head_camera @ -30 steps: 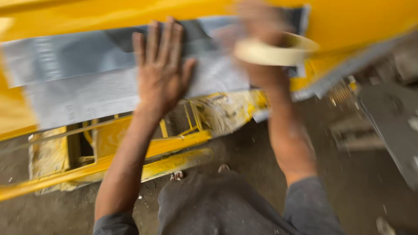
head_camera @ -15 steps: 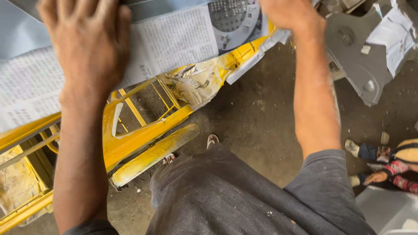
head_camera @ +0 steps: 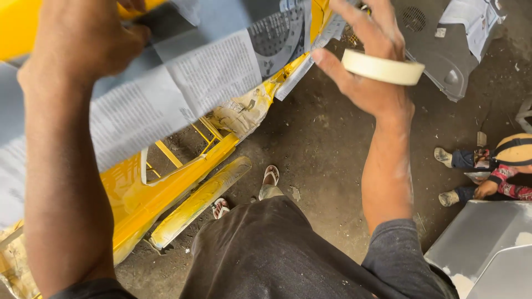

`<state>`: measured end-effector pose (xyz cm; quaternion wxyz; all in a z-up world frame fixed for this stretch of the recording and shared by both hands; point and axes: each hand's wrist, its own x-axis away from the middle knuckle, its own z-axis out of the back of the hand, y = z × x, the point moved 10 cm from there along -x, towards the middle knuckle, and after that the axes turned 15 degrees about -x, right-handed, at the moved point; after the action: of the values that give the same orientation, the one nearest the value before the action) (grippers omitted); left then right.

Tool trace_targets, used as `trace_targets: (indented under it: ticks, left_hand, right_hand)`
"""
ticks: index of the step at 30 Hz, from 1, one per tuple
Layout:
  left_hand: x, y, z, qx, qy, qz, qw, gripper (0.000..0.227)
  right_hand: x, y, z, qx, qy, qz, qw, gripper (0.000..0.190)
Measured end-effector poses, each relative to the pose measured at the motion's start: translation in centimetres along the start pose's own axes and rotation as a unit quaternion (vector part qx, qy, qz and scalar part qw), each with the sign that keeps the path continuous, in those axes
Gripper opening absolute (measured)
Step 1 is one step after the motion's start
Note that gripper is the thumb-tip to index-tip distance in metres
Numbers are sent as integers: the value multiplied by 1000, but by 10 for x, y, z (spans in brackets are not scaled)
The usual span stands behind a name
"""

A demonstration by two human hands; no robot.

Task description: The person tears strips of newspaper and uses masking tape to secure them to the body of a yellow auto-rickshaw. They work along the side panels and lower frame, smoothing the paper and applying tape to hold it in place.

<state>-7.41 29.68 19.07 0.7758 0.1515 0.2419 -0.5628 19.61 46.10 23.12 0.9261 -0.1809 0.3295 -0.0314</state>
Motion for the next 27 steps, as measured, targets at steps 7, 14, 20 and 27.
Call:
trace_targets:
  ticks: [7,14,20,27]
  left_hand:
    - [46,133,-17,154,-191,-25,969,26]
    - [130,177,-52,219,-253,-15,942,17]
    - [159,212,-117,169,-377,28,910,18]
    - [146,253,-120,207,-349,-4,914,20]
  right_hand:
    - [45,-70,-64,-72,-13,26,997,46]
    - [144,-35,-132,-145,-113,-29,982,16]
    - [176,-22,-111,-209,-68,-44,975,14]
    - [191,-17,-104,-226,-54,-29,972,11]
